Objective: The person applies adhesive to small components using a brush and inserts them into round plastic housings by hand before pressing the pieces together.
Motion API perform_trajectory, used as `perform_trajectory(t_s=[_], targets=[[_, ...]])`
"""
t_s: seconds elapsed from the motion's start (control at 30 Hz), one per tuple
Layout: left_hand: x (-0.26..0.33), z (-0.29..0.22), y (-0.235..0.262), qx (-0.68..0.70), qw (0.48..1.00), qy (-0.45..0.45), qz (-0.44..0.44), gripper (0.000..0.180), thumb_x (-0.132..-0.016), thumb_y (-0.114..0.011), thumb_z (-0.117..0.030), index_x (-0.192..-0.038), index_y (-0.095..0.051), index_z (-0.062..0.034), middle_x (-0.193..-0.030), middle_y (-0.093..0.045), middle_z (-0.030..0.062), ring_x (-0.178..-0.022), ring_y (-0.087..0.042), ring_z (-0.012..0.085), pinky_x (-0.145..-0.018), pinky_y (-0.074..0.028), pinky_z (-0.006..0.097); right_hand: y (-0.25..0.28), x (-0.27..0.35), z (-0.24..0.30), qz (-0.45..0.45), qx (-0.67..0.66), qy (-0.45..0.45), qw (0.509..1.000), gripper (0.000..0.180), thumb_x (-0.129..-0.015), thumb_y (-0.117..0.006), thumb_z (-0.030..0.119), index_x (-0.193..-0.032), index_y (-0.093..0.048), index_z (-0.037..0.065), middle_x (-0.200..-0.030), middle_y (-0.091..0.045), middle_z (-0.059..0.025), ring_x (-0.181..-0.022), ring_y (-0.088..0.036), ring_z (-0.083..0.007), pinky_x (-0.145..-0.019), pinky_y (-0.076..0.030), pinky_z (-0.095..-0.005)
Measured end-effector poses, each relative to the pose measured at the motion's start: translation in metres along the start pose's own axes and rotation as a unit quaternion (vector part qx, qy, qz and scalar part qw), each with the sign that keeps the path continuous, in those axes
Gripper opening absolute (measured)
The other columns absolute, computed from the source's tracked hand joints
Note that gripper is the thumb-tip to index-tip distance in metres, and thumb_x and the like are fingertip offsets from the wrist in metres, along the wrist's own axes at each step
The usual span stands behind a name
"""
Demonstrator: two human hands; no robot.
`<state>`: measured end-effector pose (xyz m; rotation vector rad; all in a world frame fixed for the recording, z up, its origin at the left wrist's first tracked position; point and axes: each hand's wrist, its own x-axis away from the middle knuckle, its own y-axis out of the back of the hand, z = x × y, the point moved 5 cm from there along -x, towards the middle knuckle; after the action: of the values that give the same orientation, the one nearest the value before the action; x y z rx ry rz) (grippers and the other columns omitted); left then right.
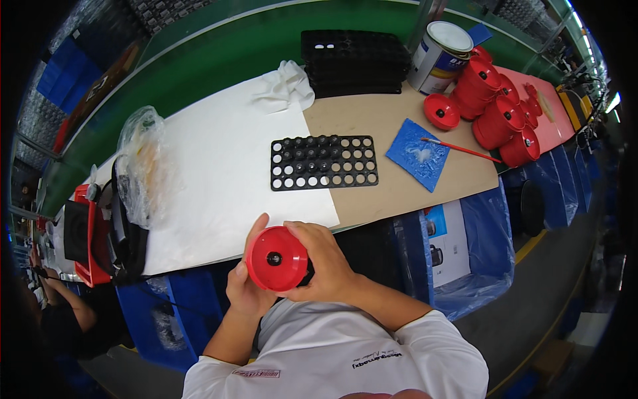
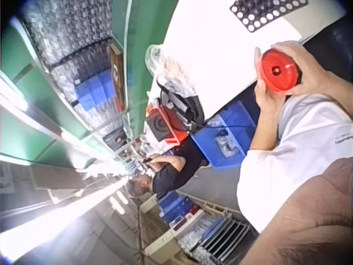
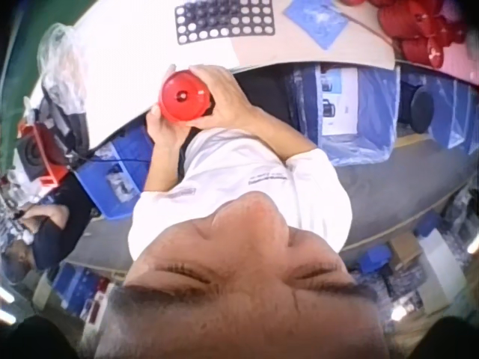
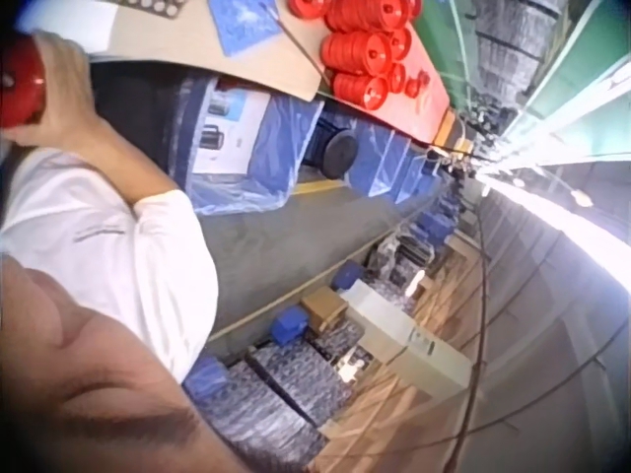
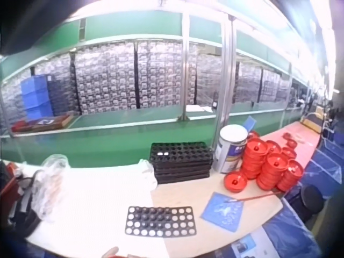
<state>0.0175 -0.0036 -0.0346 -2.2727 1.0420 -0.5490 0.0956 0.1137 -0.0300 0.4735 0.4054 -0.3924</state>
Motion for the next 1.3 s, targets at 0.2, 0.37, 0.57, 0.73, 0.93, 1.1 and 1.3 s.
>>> perform_trajectory(t_s=[0.2,0.37,0.57,0.73,0.93,1.1,1.3], targets=[[-0.007,-0.017,0.009,-0.315,0.934,-0.170,-0.004,0.086,-0.091,-0.056,-0.052,-0.151,-0.021,-0.0006,-0.129,-0.054,0.0230,-0.104,-0.061,0.0260,-0.083,-0.052,0.035,0.068,-0.017,0.000,-0.124,0.168,0.007,0.978,0.102,-0.061,-0.089,0.033,-0.141,-0.037,-0.002,-0.135,-0.049,-0.0214,-0.121,-0.048,-0.0381,-0.102,-0.037,-0.0474],[-0.011,-0.052,0.031,-0.684,0.617,-0.379,-0.084,0.050,-0.072,-0.073,-0.009,-0.118,-0.058,0.0032,-0.105,-0.065,0.0194,-0.085,-0.061,0.0318,-0.069,-0.050,0.036,0.198,-0.038,-0.056,-0.344,0.345,-0.134,0.863,0.089,-0.070,-0.084,0.020,-0.141,-0.036,-0.003,-0.136,-0.046,-0.0247,-0.123,-0.044,-0.0393,-0.106,-0.034,-0.0462],[-0.022,-0.047,0.039,-0.686,0.560,-0.446,-0.127,0.045,-0.074,-0.072,-0.009,-0.115,-0.060,0.0044,-0.097,-0.064,0.0181,-0.086,-0.061,0.0343,-0.075,-0.050,0.039,0.275,-0.054,-0.090,-0.353,0.463,-0.188,0.791,0.092,-0.071,-0.083,0.036,-0.139,-0.039,-0.007,-0.134,-0.050,-0.0282,-0.121,-0.045,-0.0445,-0.104,-0.036,-0.0484],[-0.017,-0.045,0.041,-0.700,0.528,-0.460,-0.141,0.044,-0.075,-0.071,-0.011,-0.114,-0.060,0.0038,-0.096,-0.063,0.0177,-0.085,-0.060,0.0346,-0.074,-0.050,0.041,0.283,-0.062,-0.106,-0.322,0.472,-0.238,0.785,0.092,-0.071,-0.081,0.041,-0.138,-0.040,-0.007,-0.132,-0.052,-0.0287,-0.119,-0.047,-0.0459,-0.102,-0.038,-0.0503],[-0.016,-0.044,0.034,-0.716,0.527,-0.444,-0.113,0.044,-0.075,-0.071,-0.011,-0.115,-0.060,0.0034,-0.097,-0.063,0.0183,-0.085,-0.060,0.0354,-0.076,-0.050,0.042,0.283,-0.052,-0.116,-0.273,0.526,-0.246,0.767,0.092,-0.070,-0.082,0.045,-0.137,-0.042,-0.004,-0.131,-0.053,-0.0265,-0.121,-0.046,-0.0450,-0.102,-0.037,-0.0523],[-0.003,-0.045,0.014,-0.632,0.677,-0.377,-0.009,0.035,-0.077,-0.065,-0.006,-0.110,-0.056,0.0024,-0.102,-0.063,0.0205,-0.091,-0.060,0.0343,-0.079,-0.048,0.040,0.274,-0.019,-0.071,-0.222,0.572,-0.085,0.785,0.078,-0.073,-0.081,0.039,-0.134,-0.048,0.002,-0.129,-0.054,-0.0196,-0.121,-0.049,-0.0365,-0.103,-0.033,-0.0475],[0.015,-0.034,-0.089,-0.400,0.746,-0.460,0.267,0.016,-0.074,-0.056,0.002,-0.081,-0.046,-0.0093,-0.083,-0.060,0.0070,-0.063,-0.058,0.0224,-0.049,-0.042,0.032,0.311,0.117,-0.057,-0.446,0.497,-0.167,0.725,0.041,-0.081,-0.077,0.027,-0.110,-0.066,0.000,-0.110,-0.065,-0.0166,-0.101,-0.060,-0.0291,-0.088,-0.047,-0.0376]])
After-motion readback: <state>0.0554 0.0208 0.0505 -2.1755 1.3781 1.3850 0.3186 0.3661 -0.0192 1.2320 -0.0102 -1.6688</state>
